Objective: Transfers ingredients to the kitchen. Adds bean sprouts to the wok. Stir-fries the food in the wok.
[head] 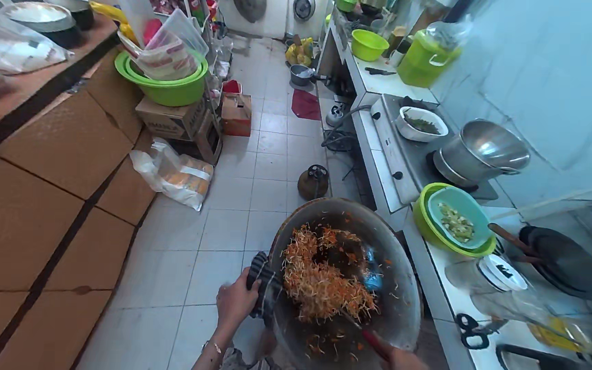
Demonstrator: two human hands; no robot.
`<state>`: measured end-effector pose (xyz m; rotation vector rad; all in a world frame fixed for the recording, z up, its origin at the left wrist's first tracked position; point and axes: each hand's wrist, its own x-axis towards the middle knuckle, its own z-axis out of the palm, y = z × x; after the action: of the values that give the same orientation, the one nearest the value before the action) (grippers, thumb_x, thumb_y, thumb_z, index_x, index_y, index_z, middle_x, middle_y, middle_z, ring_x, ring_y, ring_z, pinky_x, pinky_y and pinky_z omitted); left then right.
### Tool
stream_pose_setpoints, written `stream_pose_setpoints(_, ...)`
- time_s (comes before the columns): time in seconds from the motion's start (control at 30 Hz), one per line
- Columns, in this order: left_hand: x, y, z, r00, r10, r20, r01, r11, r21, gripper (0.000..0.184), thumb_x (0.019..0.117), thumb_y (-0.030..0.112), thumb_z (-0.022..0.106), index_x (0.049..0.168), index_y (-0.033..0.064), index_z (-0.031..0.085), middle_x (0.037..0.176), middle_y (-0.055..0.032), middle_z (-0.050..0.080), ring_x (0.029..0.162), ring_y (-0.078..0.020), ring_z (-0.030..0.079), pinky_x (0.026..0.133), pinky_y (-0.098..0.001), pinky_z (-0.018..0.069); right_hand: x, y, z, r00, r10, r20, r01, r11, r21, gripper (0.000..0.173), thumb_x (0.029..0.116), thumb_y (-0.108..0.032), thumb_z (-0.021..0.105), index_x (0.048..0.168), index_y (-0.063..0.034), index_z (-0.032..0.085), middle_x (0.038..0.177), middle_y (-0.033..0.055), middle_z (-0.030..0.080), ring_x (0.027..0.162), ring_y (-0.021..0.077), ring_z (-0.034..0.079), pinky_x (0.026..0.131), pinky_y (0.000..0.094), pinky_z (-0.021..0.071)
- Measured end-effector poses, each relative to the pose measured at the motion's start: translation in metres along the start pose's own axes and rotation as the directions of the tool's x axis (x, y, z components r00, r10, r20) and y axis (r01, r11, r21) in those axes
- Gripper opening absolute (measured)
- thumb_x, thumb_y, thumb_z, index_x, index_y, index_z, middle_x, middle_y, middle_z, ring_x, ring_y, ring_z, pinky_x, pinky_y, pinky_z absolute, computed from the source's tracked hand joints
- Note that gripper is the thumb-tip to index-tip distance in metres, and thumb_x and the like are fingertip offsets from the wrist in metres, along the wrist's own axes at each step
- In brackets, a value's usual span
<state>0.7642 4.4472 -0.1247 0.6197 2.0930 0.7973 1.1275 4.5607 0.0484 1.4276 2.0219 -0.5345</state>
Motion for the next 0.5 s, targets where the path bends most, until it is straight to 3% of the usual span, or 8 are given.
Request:
stream_pose_setpoints(0.07, -0.002, -0.007, 0.004, 1.000, -0.017, -0.010, 0.017, 1.000, -0.013, 0.044, 0.0986, 0.030, 0.063, 0.139, 0.0138, 0.060, 0.120, -0.0121, 0.072, 0.114, -0.0279, 0.069, 0.102, -0.0565, 0.0510, 0.041, -0.007, 0.023, 0.996, 0.083, 0.023, -0.085, 0.992, 0.092, 0.048, 0.1023, -0.034, 0.054, 0.150, -0.0293, 0.055, 0.115, 0.0194, 0.074, 0.105, 0.0426, 0.070, 0.088, 0.0658, 0.0536)
stream_pose_setpoints(0.17, -0.004, -0.013, 0.004, 1.000, -0.022, -0.003, 0.022, 0.999, -0.024, 0.043, 0.0973, 0.032, 0.066, 0.137, 0.0158, 0.062, 0.119, -0.0098, 0.072, 0.114, -0.0268, 0.069, 0.102, -0.0576, 0.0507, 0.085, 0.004, 0.003, 0.988, 0.153, 0.018, -0.154, 0.985, 0.081, 0.049, 0.1025, -0.037, 0.054, 0.152, -0.0313, 0.053, 0.122, 0.0189, 0.072, 0.113, 0.0416, 0.068, 0.093, 0.0647, 0.0531)
stream_pose_setpoints(0.23, -0.007, -0.013, 0.005, 1.000, -0.022, 0.003, 0.022, 1.000, -0.022, 0.045, 0.0968, 0.034, 0.066, 0.138, 0.0168, 0.062, 0.120, -0.0091, 0.072, 0.115, -0.0264, 0.068, 0.104, -0.0588, 0.0490, 0.078, 0.025, -0.033, 0.980, 0.186, 0.072, -0.188, 0.982, 0.014, 0.049, 0.1031, -0.038, 0.054, 0.151, -0.0281, 0.053, 0.128, 0.0202, 0.069, 0.119, 0.0431, 0.065, 0.097, 0.0664, 0.0504)
stream_pose_setpoints(0.3, -0.007, -0.018, 0.006, 1.000, -0.024, -0.006, 0.024, 0.999, -0.024, 0.045, 0.0965, 0.035, 0.066, 0.138, 0.0168, 0.062, 0.120, -0.0086, 0.073, 0.116, -0.0263, 0.068, 0.105, -0.0591, 0.0487, 0.062, 0.058, -0.062, 0.967, 0.220, 0.125, -0.214, 0.975, -0.065, 0.042, 0.1002, -0.037, 0.060, 0.137, -0.0175, 0.066, 0.125, 0.0243, 0.069, 0.119, 0.0469, 0.063, 0.096, 0.0715, 0.0478)
stream_pose_setpoints(0.4, -0.011, -0.016, 0.009, 1.000, -0.023, 0.008, 0.023, 0.999, -0.043, 0.044, 0.0968, 0.031, 0.066, 0.137, 0.0143, 0.062, 0.117, -0.0101, 0.073, 0.111, -0.0248, 0.070, 0.101, -0.0530, 0.0531, 0.057, 0.091, -0.072, 0.907, 0.354, 0.229, -0.296, 0.921, -0.252, 0.038, 0.0971, -0.038, 0.065, 0.122, -0.0092, 0.071, 0.122, 0.0233, 0.070, 0.116, 0.0438, 0.065, 0.094, 0.0700, 0.0483)
stream_pose_setpoints(0.5, -0.016, -0.006, 0.006, 1.000, -0.007, 0.028, 0.009, 0.996, -0.087, 0.042, 0.0974, 0.024, 0.065, 0.137, 0.0091, 0.060, 0.116, -0.0140, 0.073, 0.107, -0.0257, 0.071, 0.098, -0.0504, 0.0547, 0.088, 0.068, -0.049, 0.940, 0.289, 0.179, -0.264, 0.952, -0.152, 0.041, 0.1008, -0.036, 0.060, 0.130, -0.0078, 0.068, 0.129, 0.0243, 0.067, 0.123, 0.0442, 0.062, 0.100, 0.0687, 0.0470)
